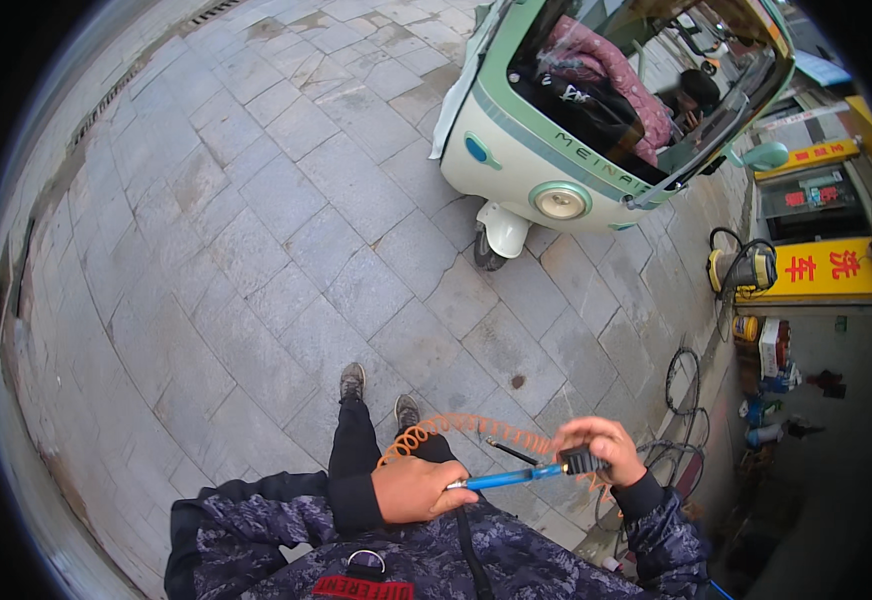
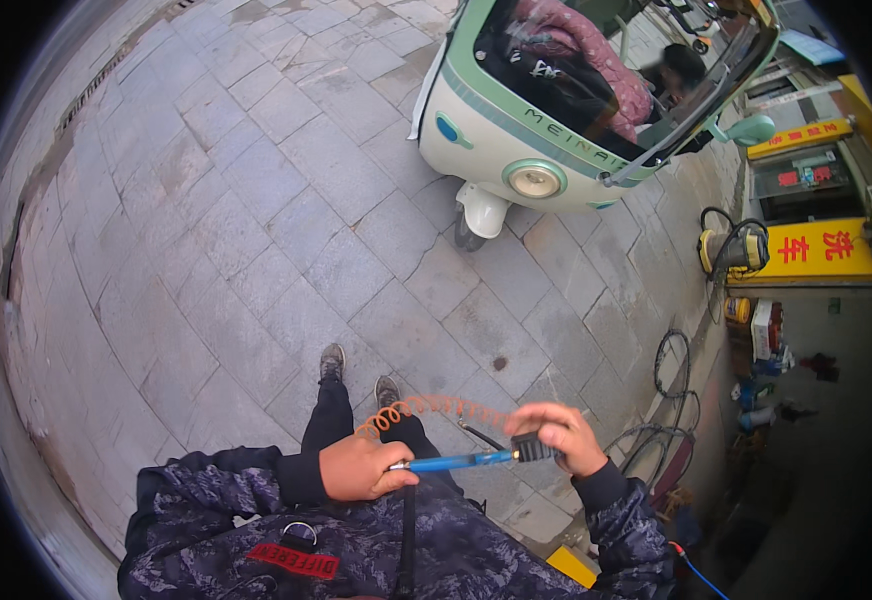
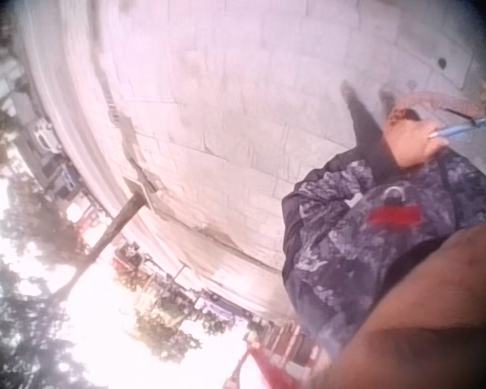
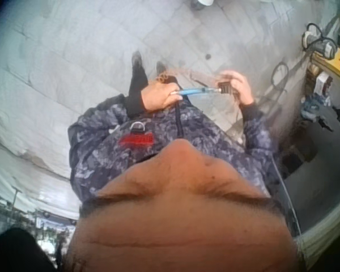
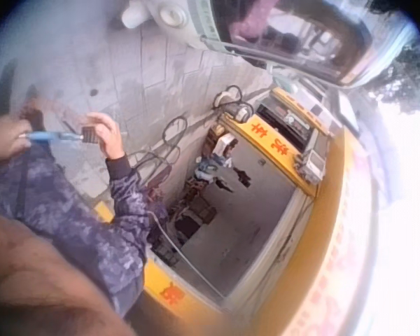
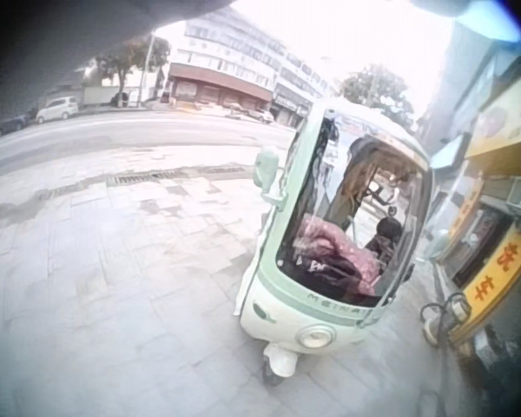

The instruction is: The person retrieves a tire inflator with a pressure gauge from a wall mount, walks to a three-wheeled electric vehicle, and inflates the front tire. They then move to the rear tire and inflate it as well.

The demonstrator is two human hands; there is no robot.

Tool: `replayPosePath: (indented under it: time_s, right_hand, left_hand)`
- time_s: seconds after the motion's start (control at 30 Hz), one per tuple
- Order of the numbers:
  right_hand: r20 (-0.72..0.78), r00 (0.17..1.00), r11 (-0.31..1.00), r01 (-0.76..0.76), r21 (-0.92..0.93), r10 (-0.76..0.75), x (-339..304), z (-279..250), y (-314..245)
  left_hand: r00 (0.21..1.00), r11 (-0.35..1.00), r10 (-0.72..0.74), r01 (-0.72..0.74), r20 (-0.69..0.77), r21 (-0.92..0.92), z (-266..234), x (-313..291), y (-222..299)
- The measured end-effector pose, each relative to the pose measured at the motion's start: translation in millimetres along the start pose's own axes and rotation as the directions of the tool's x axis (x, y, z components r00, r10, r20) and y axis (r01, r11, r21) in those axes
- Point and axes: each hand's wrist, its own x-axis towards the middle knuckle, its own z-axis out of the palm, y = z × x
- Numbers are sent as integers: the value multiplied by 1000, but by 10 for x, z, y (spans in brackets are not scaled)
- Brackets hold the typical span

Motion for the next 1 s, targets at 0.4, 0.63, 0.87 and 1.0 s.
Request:
replayPosePath:
  time_s: [0.4,0.63,0.87,1.0]
  right_hand:
    - [-502,856,607,336,721,122,750,185,1542]
    - [-445,832,422,292,859,332,660,-1135,2331]
    - [-341,926,900,2,436,163,744,-2618,3546]
    - [-465,884,996,-16,90,56,1023,-2835,3988]
  left_hand:
    - [1000,937,-28,23,11,350,742,1882,-521]
    - [924,914,-79,-84,375,398,1736,2801,-661]
    - [798,809,-485,255,358,529,1964,3608,-1800]
    - [762,641,-617,341,197,687,1893,3978,-2898]
